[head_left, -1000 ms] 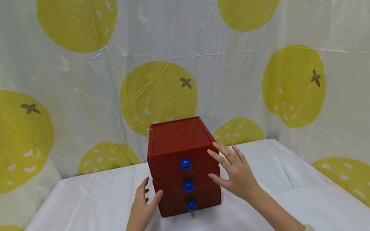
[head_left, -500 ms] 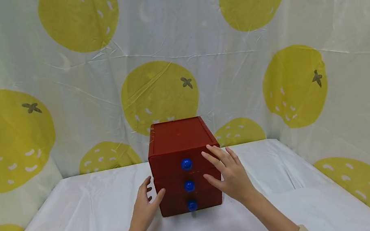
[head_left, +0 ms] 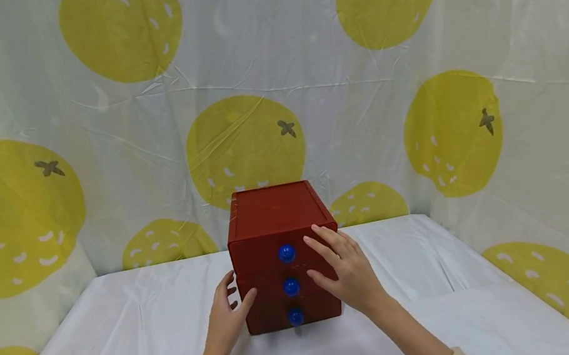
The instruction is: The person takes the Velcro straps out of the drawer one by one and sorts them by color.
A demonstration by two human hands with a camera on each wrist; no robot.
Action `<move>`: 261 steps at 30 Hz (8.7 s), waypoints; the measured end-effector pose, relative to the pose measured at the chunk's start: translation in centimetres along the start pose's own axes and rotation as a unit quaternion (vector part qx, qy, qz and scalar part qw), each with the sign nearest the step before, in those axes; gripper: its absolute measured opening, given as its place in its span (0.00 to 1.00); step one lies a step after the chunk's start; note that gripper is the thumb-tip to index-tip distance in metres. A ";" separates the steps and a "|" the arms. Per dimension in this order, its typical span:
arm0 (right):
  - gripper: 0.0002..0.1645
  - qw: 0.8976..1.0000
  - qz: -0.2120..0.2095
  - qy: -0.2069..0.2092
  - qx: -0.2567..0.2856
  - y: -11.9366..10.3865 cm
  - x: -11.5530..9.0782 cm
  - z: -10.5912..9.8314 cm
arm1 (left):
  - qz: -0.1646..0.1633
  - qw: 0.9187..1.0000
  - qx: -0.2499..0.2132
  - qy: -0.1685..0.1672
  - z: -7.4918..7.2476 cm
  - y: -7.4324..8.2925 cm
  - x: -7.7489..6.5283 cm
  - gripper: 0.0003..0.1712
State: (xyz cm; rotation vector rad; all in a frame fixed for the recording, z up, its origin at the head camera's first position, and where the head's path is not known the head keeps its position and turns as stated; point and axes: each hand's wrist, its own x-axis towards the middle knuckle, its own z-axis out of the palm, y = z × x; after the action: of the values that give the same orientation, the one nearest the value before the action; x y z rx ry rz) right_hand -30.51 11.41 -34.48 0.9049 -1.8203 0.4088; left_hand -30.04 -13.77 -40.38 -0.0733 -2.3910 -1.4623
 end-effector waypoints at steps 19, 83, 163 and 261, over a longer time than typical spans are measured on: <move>0.30 1.000 -0.005 -0.010 0.010 -0.5 0.2 0.8 | 0.010 0.998 -0.053 0.018 0.8 0.3 0.1 0.42; 0.33 1.000 0.013 -0.007 -0.014 -3.4 1.7 3.5 | 0.005 0.991 -0.131 0.025 1.0 0.0 -0.3 0.35; 0.23 0.998 0.036 -0.023 0.052 -4.5 1.5 1.6 | 0.013 0.990 -0.140 -0.008 0.1 -0.7 -0.4 0.31; 0.14 0.977 0.014 -0.203 0.065 -6.1 3.6 -4.1 | 0.009 0.985 -0.174 0.002 -0.4 -0.9 -0.3 0.25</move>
State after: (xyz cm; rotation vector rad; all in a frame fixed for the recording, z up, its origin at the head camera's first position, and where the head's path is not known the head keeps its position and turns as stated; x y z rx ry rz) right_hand -24.11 8.54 -30.29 1.1160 -2.1996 0.3838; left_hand -29.90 -14.54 -41.09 -0.1737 -2.0998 -1.8520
